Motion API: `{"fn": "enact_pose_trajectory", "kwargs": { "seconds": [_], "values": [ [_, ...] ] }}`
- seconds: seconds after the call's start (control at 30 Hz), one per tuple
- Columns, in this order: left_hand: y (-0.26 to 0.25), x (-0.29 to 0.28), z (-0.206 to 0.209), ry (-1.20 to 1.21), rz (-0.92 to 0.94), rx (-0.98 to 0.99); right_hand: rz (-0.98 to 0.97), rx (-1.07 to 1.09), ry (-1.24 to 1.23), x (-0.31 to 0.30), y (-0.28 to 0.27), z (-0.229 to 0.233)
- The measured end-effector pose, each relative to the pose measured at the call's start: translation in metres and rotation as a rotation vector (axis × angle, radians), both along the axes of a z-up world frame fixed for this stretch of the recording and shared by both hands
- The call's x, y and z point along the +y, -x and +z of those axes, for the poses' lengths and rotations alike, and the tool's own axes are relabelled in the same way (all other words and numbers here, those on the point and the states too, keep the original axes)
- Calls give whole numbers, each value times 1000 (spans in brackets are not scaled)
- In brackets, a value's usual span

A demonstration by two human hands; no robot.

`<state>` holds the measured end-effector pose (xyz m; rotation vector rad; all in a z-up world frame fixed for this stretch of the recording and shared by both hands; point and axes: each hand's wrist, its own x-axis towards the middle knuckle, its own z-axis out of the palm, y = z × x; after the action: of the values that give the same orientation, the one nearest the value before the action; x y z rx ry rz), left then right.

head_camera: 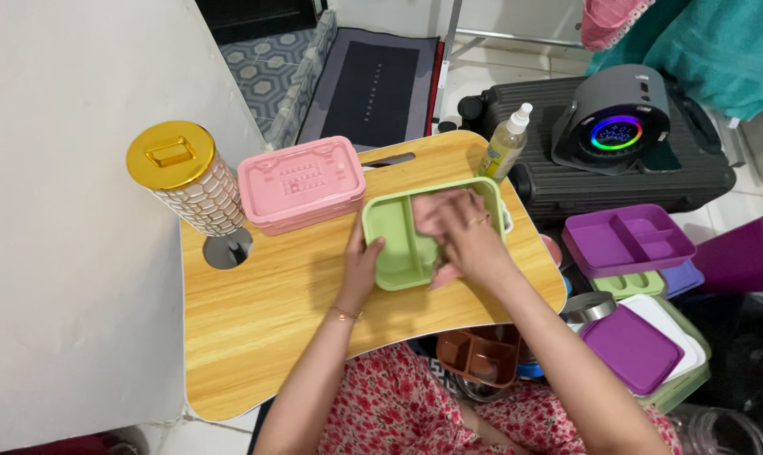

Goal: The person sits on the floor and cleans several plastic food containers. They spray a cleaning solution onto the containers and lids, then wipe them with a cloth. The person handles green, purple, and pink containers, wiping the inside and outside surfaces before stacking them.

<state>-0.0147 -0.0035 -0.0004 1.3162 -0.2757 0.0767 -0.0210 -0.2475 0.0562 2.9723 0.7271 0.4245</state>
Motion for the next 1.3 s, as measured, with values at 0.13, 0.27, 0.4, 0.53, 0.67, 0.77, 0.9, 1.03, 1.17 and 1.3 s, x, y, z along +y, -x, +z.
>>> {"fn": "enact_pose_trajectory", "kwargs": {
  "seconds": [0.13, 0.27, 0.4, 0.53, 0.67, 0.77, 0.9, 1.03, 1.17, 1.3],
  "values": [
    [-6, 2, 6, -108, 24, -168, 185, -75, -94, 5, 0, 9],
    [3, 1, 5, -44, -30, -33, -116, -105, -26, 9, -17, -17],
    [4, -4, 7, -44, -9, -20, -476, -64, -4, 8, -36, -43],
    [9, -6, 3, 33, -15, 4, -648, 171, -27, 15, -31, -50],
    [8, -7, 1, 36, -11, -56, -564, 438, 9, 14, -23, -11],
    [10, -2, 1, -9, 16, -94, -552, 589, -76, 13, -9, 19],
    [8, 0, 1, -38, 19, -117, -324, 742, -217, 8, 4, 18],
    [4, -2, 1, 0, -2, -90, -48, 578, -1058, 9, -2, -30],
    [3, -1, 2, -1, -14, -74, -103, 571, -1209, 16, -14, -66],
    [5, 0, 7, 27, -14, -8, -133, 624, -877, 18, 6, -41]
  ]
}}
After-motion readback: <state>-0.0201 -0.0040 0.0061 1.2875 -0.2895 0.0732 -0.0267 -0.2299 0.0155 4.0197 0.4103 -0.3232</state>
